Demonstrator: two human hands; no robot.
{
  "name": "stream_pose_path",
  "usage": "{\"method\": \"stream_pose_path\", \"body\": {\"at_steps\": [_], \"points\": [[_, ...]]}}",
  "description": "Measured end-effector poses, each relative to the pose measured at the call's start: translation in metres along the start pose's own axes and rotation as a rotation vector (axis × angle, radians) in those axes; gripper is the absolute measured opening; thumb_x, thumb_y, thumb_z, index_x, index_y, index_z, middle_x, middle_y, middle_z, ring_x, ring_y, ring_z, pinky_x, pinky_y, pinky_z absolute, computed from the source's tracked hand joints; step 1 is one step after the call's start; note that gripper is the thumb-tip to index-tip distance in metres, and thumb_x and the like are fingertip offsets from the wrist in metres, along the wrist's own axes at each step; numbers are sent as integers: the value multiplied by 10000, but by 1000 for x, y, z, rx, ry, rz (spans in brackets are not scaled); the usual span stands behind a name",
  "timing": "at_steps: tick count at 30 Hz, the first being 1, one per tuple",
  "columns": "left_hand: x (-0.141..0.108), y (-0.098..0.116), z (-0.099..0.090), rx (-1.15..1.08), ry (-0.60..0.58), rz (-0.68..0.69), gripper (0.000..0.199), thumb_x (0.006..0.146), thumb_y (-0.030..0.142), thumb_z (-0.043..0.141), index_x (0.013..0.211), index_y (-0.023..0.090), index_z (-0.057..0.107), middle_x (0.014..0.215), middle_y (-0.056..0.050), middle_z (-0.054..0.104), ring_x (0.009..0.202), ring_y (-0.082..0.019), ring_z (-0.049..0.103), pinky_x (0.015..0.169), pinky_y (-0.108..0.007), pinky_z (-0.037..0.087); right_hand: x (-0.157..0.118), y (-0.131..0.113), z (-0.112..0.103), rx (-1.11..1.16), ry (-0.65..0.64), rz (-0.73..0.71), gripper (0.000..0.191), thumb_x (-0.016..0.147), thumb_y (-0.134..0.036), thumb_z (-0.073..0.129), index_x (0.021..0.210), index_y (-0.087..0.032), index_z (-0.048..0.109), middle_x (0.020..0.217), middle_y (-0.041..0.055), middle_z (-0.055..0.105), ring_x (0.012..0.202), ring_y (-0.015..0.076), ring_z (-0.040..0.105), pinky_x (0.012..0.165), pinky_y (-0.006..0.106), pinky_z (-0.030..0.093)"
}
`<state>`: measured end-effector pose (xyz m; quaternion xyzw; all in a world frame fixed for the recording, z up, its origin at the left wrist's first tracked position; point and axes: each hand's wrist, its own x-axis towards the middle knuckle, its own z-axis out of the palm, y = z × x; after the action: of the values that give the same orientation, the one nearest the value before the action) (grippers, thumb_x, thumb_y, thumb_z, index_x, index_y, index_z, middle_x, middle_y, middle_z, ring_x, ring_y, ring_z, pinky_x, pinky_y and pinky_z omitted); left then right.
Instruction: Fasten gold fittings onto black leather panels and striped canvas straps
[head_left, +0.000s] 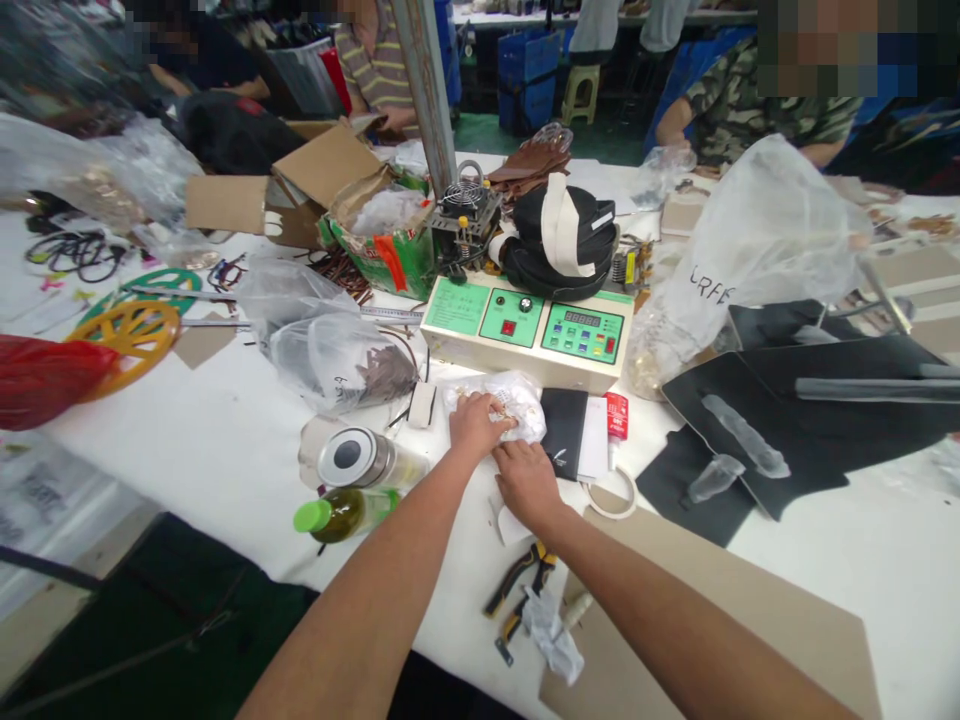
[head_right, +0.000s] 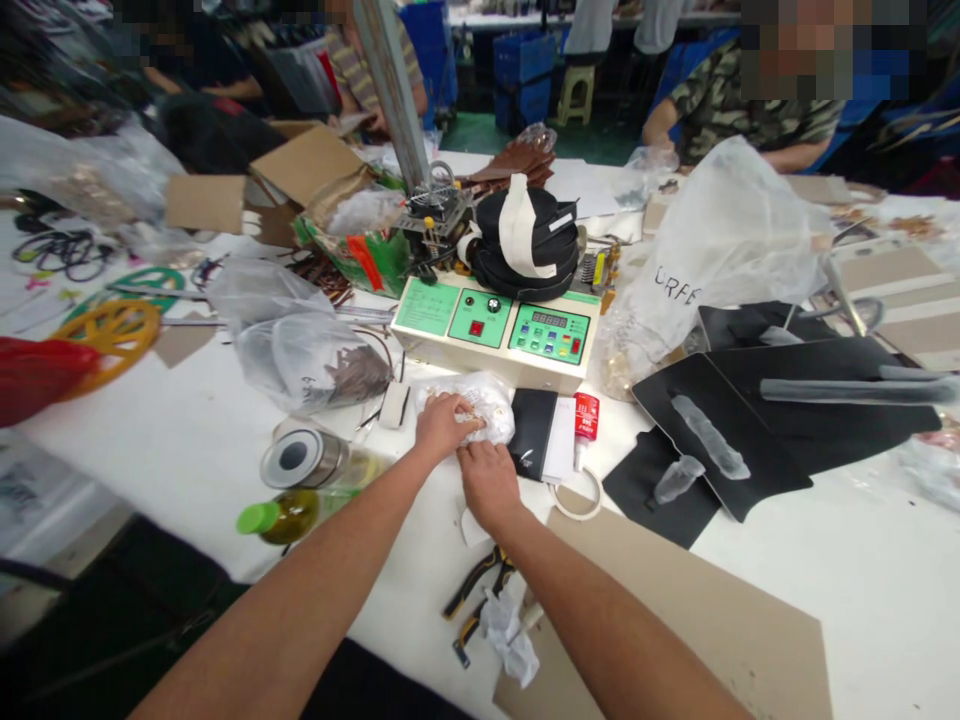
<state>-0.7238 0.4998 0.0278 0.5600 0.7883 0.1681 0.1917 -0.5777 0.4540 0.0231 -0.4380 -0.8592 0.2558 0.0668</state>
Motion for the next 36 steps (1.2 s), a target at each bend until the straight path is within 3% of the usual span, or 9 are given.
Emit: {"method": "stream_pose_path", "body": {"at_steps": [4,8,18,22,24,29,36], "points": [[1,0,1,11,-11,9,289,768,471,847,920,271,705,1080,-12,690,1137,-268,572,830,-382,436,22,2,10,-181,-74,-46,392,997,-53,365,1232,-54,678,1147,227,659,1072,307,616,1017,521,395],[0,-1,4,17,-9,16,283,794,477,830,927,268,693,1093,-19,687,1167,-281,560,845,-395,434,31,0,8,-265,-172,-88,395,976,-42,383,1216,-13,696,1122,255,669,1027,313,653,981,499,417],[-1,-3,4,12,-21,48,328,751,461,878,910,253,680,1052,-23,676,1102,-264,562,829,-361,438,37,-3,-12,-265,-364,-118,221,871,-211,642,1034,-106,749,933,149,724,931,271,701,823,376,521],[-1,-3,7,1,1,43,322,755,456,878,916,254,685,1060,-27,672,1114,-271,555,845,-367,434,23,1,-8,-270,-331,-82,354,891,-247,615,1234,-224,701,1046,108,716,915,274,691,767,353,496],[0,-4,8,-5,5,41,317,762,465,870,911,255,685,1058,-26,671,1112,-271,554,854,-370,434,17,2,-5,-295,-275,-87,379,937,-210,538,1294,-228,664,1146,127,678,970,283,666,787,371,480],[2,-6,11,-13,0,41,320,784,487,846,902,239,681,1065,-38,673,1092,-268,556,872,-367,436,15,3,0,-331,-181,-229,326,983,-141,435,1183,-158,692,1191,164,612,1146,315,545,975,453,385],[2,-8,15,-24,21,56,344,740,462,886,888,239,670,1031,-23,664,1083,-259,544,989,-384,412,8,15,0,-278,-134,-287,237,1030,-184,436,1058,-154,669,1072,97,641,1046,249,534,923,404,332]]}}
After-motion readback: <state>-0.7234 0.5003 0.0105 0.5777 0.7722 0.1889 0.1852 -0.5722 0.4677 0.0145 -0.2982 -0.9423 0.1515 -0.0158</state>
